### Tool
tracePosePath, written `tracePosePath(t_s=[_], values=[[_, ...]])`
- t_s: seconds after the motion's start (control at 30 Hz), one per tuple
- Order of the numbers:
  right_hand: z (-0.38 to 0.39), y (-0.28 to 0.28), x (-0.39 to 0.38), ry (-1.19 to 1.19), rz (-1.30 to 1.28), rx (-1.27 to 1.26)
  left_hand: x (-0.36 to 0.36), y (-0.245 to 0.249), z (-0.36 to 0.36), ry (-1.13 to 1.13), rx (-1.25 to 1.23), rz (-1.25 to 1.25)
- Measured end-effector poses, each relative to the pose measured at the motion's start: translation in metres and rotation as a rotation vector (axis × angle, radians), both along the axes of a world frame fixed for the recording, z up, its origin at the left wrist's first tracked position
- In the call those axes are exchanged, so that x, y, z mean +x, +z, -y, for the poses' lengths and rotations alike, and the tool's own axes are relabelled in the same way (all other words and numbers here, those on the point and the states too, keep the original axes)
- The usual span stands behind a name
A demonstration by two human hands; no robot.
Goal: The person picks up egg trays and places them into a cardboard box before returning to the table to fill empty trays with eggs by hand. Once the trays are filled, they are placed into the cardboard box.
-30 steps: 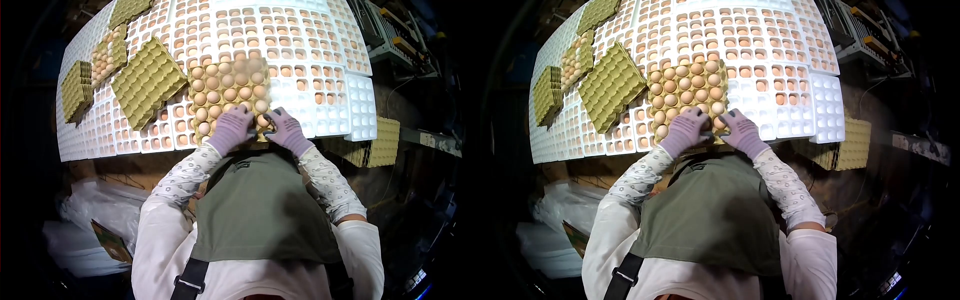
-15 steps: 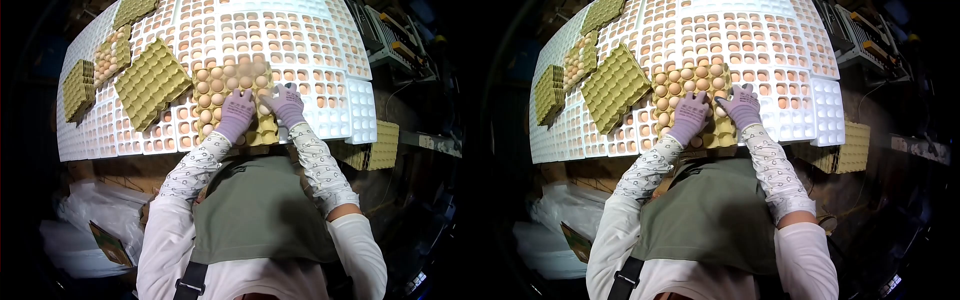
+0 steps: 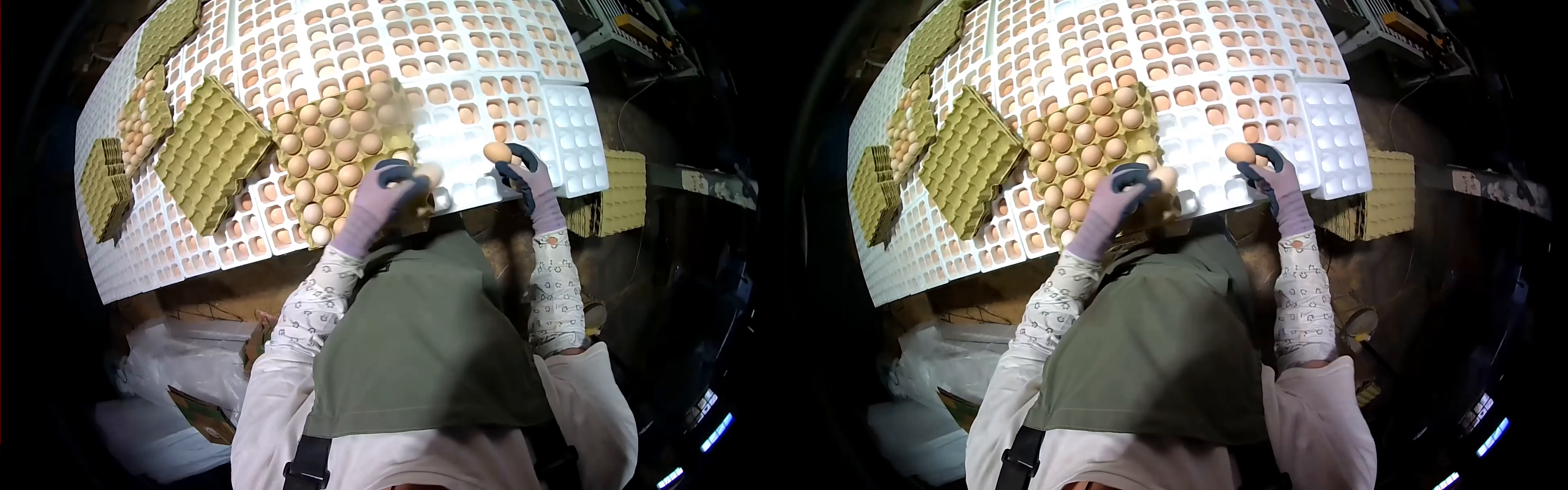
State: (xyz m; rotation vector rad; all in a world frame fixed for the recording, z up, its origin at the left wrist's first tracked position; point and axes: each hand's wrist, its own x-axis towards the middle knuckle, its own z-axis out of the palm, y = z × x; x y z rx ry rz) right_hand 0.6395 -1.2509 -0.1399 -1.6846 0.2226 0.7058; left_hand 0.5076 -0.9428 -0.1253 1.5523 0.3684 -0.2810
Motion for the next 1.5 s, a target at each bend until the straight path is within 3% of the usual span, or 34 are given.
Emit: tracePosePath(t_s=[0.03,0.07,0.13,0.17,0.27,0.33,0.4,0.43,0.53,0.63,0.73,0.8,0.83,0.87,0.9,0.97,1.0,1.1,1.13,1.27,1.33,1.4,1.5], values=[[0.014,-0.008,-0.01,0.066,0.165,-0.022,0.004,0.013,0.025,-0.167,0.485,0.163],[0.022,-0.012,-0.02,0.232,0.41,-0.279,0.012,0.039,0.047,-0.331,0.972,0.332],[-0.004,0.024,-0.042,0.515,0.449,-0.713,0.031,0.009,0.081,-0.743,1.357,0.39],[-0.015,0.029,-0.053,0.559,0.489,-0.802,0.033,-0.014,0.093,-0.751,1.472,0.475],[-0.047,0.022,-0.067,0.693,0.473,-1.059,0.05,-0.011,0.105,-0.873,1.387,0.291],[-0.052,0.002,-0.072,0.719,0.484,-1.024,0.053,-0.009,0.106,-0.975,1.427,0.241],[-0.048,0.0,-0.071,0.568,0.427,-0.954,0.059,0.018,0.093,-1.043,1.456,0.232],[-0.044,-0.001,-0.073,0.496,0.391,-0.919,0.065,0.006,0.09,-0.975,1.471,0.165],[-0.025,-0.017,-0.066,0.408,0.348,-0.837,0.087,0.035,0.084,-0.951,1.329,0.044],[-0.03,-0.002,-0.051,0.466,0.465,-0.904,0.102,0.006,0.086,-1.028,1.3,-0.01],[-0.042,-0.024,-0.033,0.216,0.711,-0.755,0.108,-0.009,0.088,-0.994,1.222,-0.093],[-0.051,-0.051,-0.019,0.143,0.771,-0.484,0.109,0.02,0.081,-0.94,1.196,-0.081],[-0.05,-0.065,-0.016,0.242,0.931,-0.675,0.107,0.027,0.076,-0.796,1.142,-0.099],[-0.052,-0.073,-0.015,0.344,1.087,-0.866,0.105,0.016,0.075,-0.635,1.038,-0.026],[-0.053,-0.073,-0.016,0.367,0.989,-0.897,0.103,-0.001,0.072,-0.476,0.931,0.044],[-0.045,-0.059,-0.033,0.164,0.985,-0.795,0.1,-0.019,0.075,-0.28,0.696,0.197],[-0.039,-0.048,-0.047,0.061,0.938,-0.69,0.1,-0.012,0.084,-0.394,0.648,0.262],[-0.027,-0.042,-0.093,0.247,0.701,-0.514,0.085,-0.036,0.105,-0.631,0.887,0.358],[-0.031,-0.042,-0.1,0.322,0.626,-0.464,0.076,-0.033,0.098,-0.617,1.013,0.432],[-0.061,-0.026,-0.102,0.451,0.524,-0.509,0.006,-0.002,0.04,-0.337,0.99,0.426],[-0.069,-0.033,-0.105,0.487,0.569,-0.548,-0.03,0.011,0.022,-0.594,1.083,0.39],[-0.069,-0.043,-0.101,0.479,0.563,-0.502,-0.055,-0.032,0.011,-0.676,1.265,0.612],[-0.072,-0.029,-0.1,0.417,0.41,-0.46,-0.054,-0.033,0.001,-0.608,1.155,0.64]])
